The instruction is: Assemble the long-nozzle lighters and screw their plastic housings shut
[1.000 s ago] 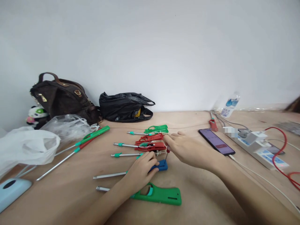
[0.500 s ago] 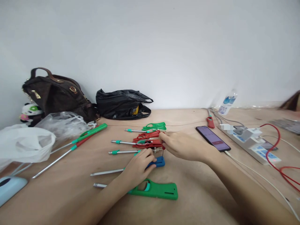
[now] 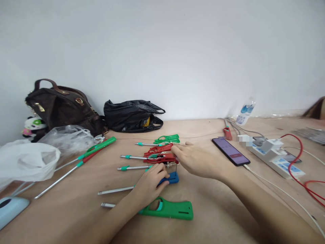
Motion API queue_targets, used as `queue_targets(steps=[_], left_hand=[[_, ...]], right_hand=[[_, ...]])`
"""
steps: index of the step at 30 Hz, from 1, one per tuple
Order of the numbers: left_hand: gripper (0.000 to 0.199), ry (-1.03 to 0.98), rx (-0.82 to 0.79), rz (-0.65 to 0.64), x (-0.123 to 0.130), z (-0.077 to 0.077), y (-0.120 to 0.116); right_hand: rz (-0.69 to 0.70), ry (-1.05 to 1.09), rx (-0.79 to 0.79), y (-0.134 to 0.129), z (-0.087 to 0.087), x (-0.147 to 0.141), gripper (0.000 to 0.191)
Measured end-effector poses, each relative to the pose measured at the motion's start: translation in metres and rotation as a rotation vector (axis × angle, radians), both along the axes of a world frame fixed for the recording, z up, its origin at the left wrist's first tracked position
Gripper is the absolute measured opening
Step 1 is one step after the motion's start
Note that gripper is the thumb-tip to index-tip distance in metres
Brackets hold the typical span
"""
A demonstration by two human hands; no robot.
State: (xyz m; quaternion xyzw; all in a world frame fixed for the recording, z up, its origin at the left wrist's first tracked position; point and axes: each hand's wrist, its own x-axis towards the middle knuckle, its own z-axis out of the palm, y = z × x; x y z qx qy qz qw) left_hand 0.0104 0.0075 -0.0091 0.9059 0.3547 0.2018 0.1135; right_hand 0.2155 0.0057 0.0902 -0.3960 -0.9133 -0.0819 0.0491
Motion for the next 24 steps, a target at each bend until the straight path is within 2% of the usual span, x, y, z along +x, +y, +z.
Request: queue_targets(steps=[6, 10, 14, 17, 20, 22, 24], left_hand=[[0.007, -0.01, 0.0, 0.001, 0.0, -0.001, 0.0], [0.007, -0.009, -0.014, 0.0, 0.0, -0.001, 0.0], [0.007, -0.009, -0.006, 0.004, 0.001, 0.0, 0.0], [0.007, -0.017, -0.02, 0.006, 0.0, -0.001, 0.0], [0.007, -0.045, -0.045, 0.009, 0.0, -0.003, 0.001], [0.007, -0.061, -0.052, -0.001, 0.0, -0.005, 0.002], [0.007, -0.065, -0.05, -0.007, 0.001, -0.006, 0.002]], right_hand=[[-0.069, -0.13, 0.105, -0.003, 0.009, -0.008, 0.016], [-0.13, -0.23, 0.102, -0.003, 0.014, -0.01, 0.013], [-0.154, -0.257, 0.111, -0.002, 0.012, -0.006, 0.013], [-0.127, -0.163, 0.098, 0.0, 0.003, -0.001, 0.016], [-0.02, -0.039, 0.04, 0.002, -0.005, 0.001, 0.02], [0.024, -0.012, 0.044, 0.003, -0.006, 0.0, 0.018], [0.011, -0.029, 0.078, 0.003, -0.002, -0.003, 0.017]])
